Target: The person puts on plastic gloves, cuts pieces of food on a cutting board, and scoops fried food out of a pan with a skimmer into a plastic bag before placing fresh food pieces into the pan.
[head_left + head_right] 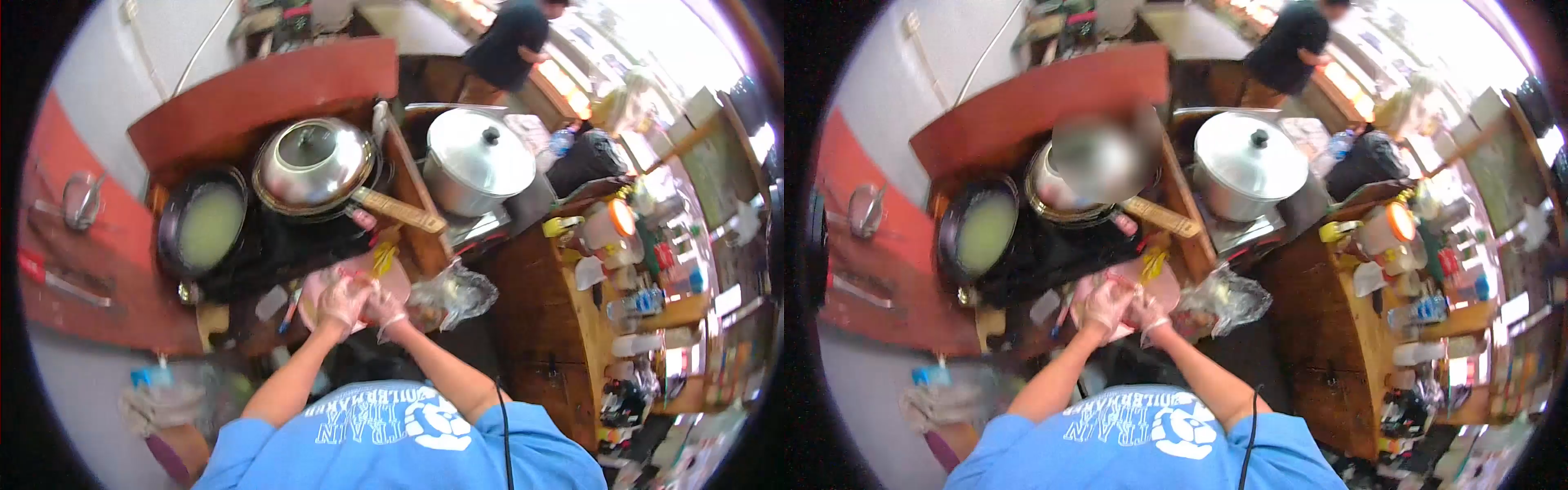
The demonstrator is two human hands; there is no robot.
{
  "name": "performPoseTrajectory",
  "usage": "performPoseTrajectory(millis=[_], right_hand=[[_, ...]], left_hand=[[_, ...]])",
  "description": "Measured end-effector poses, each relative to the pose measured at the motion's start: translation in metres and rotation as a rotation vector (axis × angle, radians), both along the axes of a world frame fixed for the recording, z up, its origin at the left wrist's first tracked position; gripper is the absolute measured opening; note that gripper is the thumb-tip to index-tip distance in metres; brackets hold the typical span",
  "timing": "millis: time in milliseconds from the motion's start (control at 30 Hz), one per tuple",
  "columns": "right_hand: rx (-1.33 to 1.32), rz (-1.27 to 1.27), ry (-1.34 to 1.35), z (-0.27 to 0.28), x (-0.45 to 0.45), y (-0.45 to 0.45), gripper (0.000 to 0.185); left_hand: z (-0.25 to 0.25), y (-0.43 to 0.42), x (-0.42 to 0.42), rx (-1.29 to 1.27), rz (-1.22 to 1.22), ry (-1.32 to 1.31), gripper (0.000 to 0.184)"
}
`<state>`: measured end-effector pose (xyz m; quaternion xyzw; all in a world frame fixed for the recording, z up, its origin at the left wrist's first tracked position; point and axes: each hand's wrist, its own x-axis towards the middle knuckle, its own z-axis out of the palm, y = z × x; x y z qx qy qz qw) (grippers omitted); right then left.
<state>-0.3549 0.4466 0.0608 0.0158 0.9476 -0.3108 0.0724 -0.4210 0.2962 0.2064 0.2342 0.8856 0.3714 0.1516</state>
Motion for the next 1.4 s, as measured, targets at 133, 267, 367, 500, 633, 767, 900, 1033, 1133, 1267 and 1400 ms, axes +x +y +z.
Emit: performPoseTrajectory(millis=[133, 267, 367, 500, 633, 767, 900, 1033, 1133, 1267, 1400], right_hand=[[-0.456, -0.474, -0.229, 0.056, -0.001, -0.004, 0.031], [-1.021, -0.559, -0.21, 0.023, 0.011, -0.001, 0.041], [-0.396, -0.419, -0.198, 0.003, 0.004, 0.004, 0.049], [-0.777, -0.57, -0.37, 0.045, 0.005, 0.012, 0.048], [-0.137, -0.241, 0.092, 0.017, 0.004, 0.022, 0.049], [-0.029, -0.16, -0.074, 0.032, -0.007, 0.022, 0.088], [-0.063, -0.124, 0.208, 0.04, -0.008, 0.019, 0.067], [-0.8, -0.626, -0.184, 0.015, -0.025, 0.004, 0.043], [-0.659, -0.614, -0.099, -0.019, -0.036, -0.005, 0.043], [-0.615, -0.698, -0.224, 0.008, -0.048, -0.018, 0.047], [-0.888, -0.72, -0.146, -0.039, -0.055, -0.037, 0.055]], left_hand=[[0.044, 0.007, -0.004, -0.404, -0.238, 0.177, 0.058], [0.012, 0.008, -0.011, -0.42, -0.51, 0.425, 0.041], [0.041, 0.013, -0.009, -0.363, -0.6, 0.476, 0.039], [0.016, 0.027, -0.02, -0.574, -0.661, 0.401, 0.036], [-0.079, 0.015, -0.052, -0.392, -0.468, 0.281, 0.025], [-0.118, 0.012, -0.066, -0.011, -0.344, -0.308, 0.022], [-0.131, 0.02, -0.075, -0.045, -0.203, -0.65, 0.022], [-0.119, 0.016, -0.07, 0.009, -0.197, -0.264, 0.023], [-0.123, 0.015, -0.073, -0.051, -0.203, -0.276, 0.024], [-0.156, 0.004, -0.077, -0.032, -0.058, -0.408, 0.025], [-0.182, -0.01, -0.083, 0.119, 0.102, -0.659, 0.034]])
